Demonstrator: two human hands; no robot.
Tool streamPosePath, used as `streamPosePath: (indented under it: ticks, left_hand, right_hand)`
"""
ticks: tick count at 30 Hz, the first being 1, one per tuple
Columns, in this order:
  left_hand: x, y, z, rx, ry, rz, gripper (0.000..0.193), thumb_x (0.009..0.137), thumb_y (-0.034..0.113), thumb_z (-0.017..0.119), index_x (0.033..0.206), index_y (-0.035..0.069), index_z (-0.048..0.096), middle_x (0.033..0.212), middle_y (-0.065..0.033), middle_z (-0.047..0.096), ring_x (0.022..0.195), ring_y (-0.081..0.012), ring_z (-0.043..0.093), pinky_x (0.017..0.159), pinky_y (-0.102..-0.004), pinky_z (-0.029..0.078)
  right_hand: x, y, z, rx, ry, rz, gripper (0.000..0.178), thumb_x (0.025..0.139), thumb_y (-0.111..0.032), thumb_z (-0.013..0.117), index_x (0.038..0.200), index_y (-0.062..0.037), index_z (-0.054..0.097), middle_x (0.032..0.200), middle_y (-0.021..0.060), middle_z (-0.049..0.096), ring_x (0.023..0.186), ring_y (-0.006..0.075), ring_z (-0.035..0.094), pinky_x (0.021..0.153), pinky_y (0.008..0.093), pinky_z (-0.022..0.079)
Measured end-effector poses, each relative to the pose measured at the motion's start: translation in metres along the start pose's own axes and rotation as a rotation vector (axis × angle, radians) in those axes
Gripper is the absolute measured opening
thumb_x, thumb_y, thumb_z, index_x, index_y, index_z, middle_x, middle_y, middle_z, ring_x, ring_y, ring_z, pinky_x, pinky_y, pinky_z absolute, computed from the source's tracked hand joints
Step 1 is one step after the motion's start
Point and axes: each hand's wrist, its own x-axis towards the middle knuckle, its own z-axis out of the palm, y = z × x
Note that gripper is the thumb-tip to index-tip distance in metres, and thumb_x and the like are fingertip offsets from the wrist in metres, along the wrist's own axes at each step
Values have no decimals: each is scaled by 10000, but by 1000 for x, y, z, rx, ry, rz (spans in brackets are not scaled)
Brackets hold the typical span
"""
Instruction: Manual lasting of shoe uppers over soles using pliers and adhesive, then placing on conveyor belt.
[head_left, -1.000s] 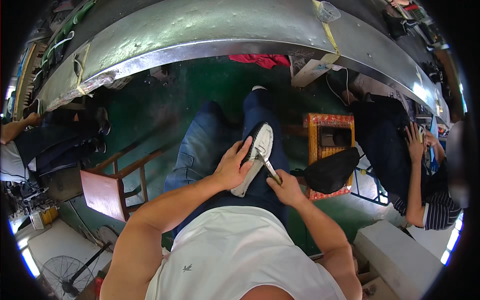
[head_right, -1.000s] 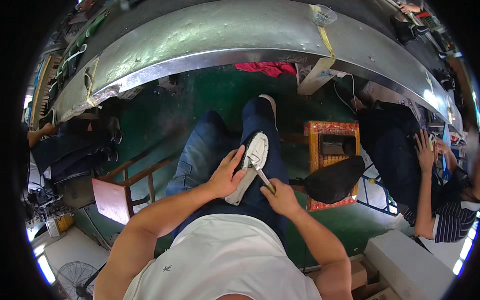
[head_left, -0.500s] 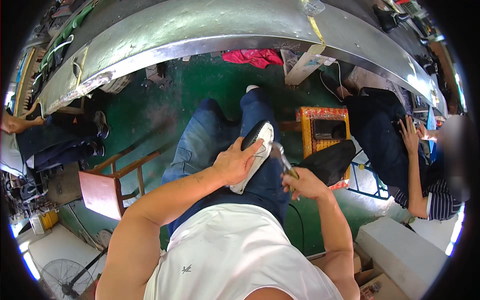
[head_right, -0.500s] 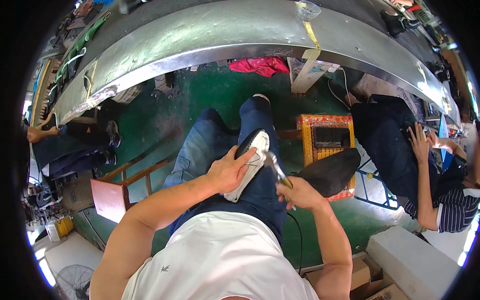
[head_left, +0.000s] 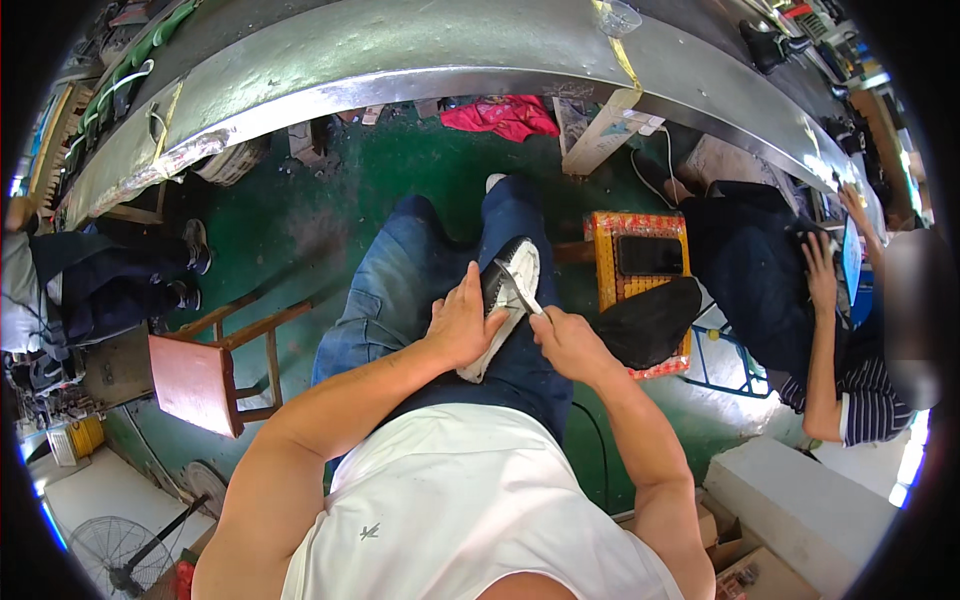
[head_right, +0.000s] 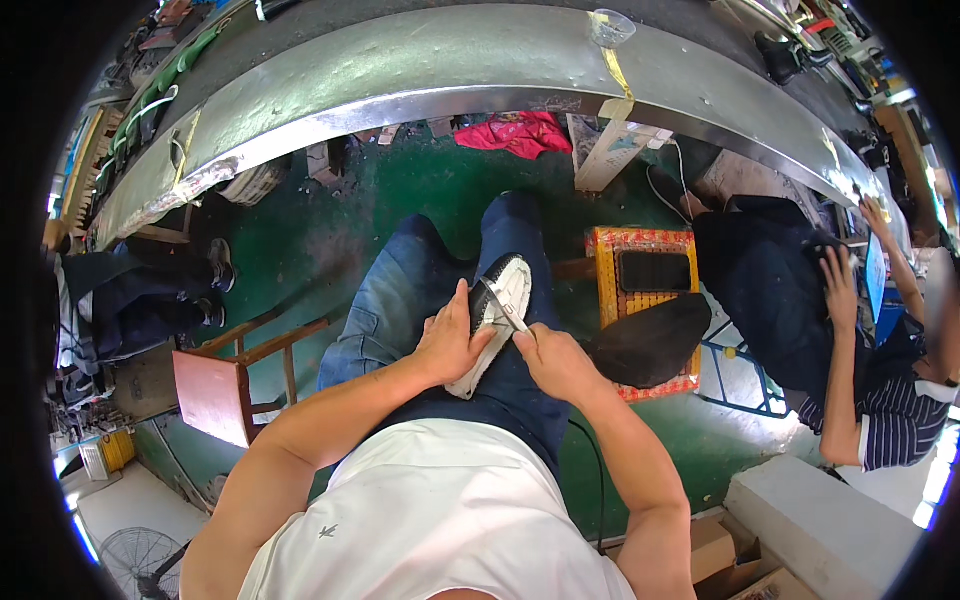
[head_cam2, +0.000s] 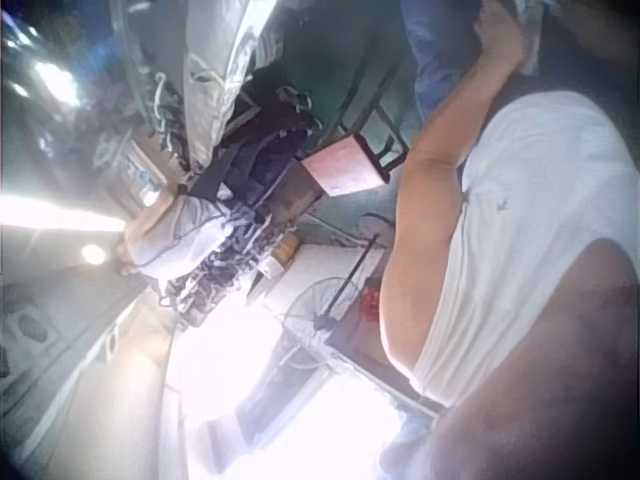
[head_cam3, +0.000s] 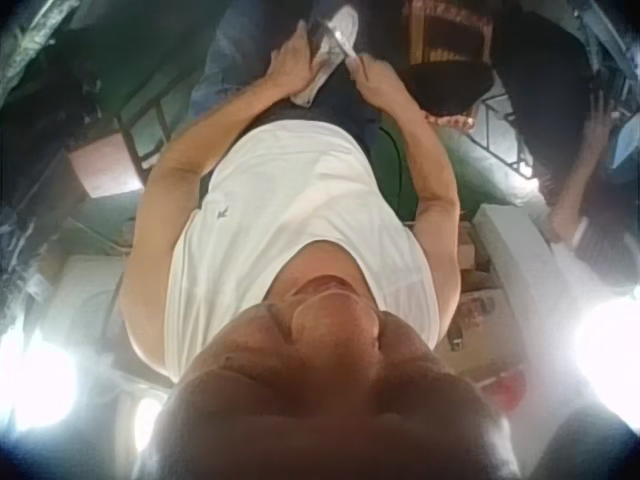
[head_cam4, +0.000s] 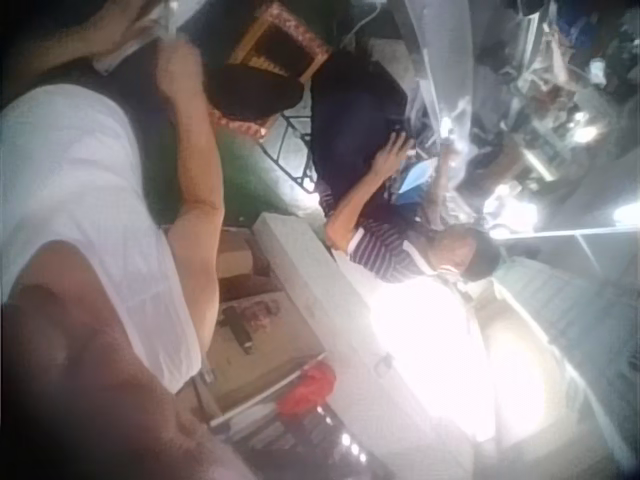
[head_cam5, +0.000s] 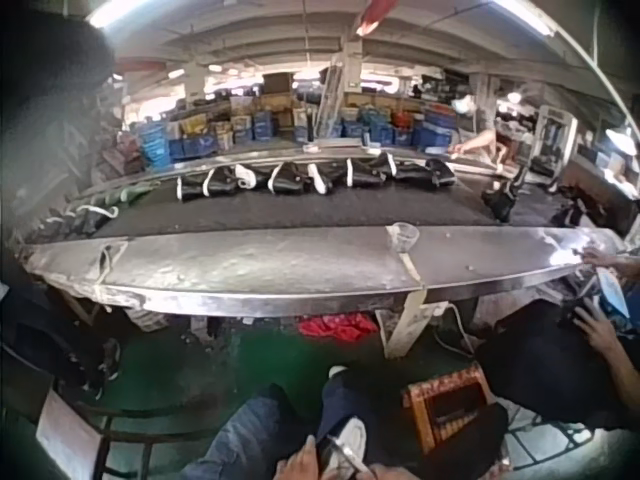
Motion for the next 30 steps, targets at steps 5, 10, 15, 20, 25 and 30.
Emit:
streamPosePath:
  ticks: [5, 10, 15, 20, 25, 30]
  left_hand:
    - [1, -19, -1, -40, 7, 21, 1035, 935, 462, 655, 1589, -71, 55, 1594, -299, 288, 1453, -427, 354, 1162, -573, 294]
    - [-12, -79, 9, -317, -257, 315, 1103, 903, 407, 707, 1618, 3, -29, 1649, -308, 111, 1548, -424, 135, 1250, -440, 157]
    - [-12, -68, 13, -297, -162, 223, 1143, 851, 391, 747, 1618, -4, -2, 1642, -308, 149, 1548, -422, 137, 1257, -433, 151]
    - [30, -36, -23, -282, -162, 87, 964, 803, 559, 767, 1434, -96, 448, 1429, -327, 512, 1331, -401, 532, 1100, -460, 428]
    - [71, -34, -20, -403, -74, -91, 855, 833, 604, 732, 1362, -49, 572, 1237, -250, 676, 1133, -389, 663, 1003, -446, 500]
    - [66, -35, -88, -1097, -236, -17, 641, 956, 456, 694, 1346, -40, 581, 1193, -122, 690, 1036, -167, 651, 901, -331, 520]
  right_hand:
    - [-18, 14, 28, -137, 58, -51, 351, 1043, -359, 503, 1010, -15, 564, 879, 283, 673, 844, 482, 654, 756, 569, 514]
    - [-28, 9, 19, -190, 0, 16, 360, 1040, -366, 508, 1013, -14, 578, 905, 282, 677, 879, 482, 658, 758, 564, 518]
    - [-42, -13, 22, -159, -35, 26, 349, 1058, -348, 468, 1086, -22, 591, 957, 249, 691, 903, 475, 663, 780, 546, 516]
    - [-41, 22, 20, 168, -122, 137, 420, 1077, -377, 466, 1040, 14, 616, 898, 130, 711, 744, 234, 706, 704, 370, 553]
    - [-52, 42, 15, 611, 49, 270, 328, 1074, -267, 511, 1113, 41, 618, 897, 70, 693, 739, 139, 680, 668, 287, 536]
    - [-65, 56, -18, 659, 133, 442, 228, 1026, -158, 577, 1138, 39, 604, 902, 89, 695, 741, 164, 686, 667, 302, 555]
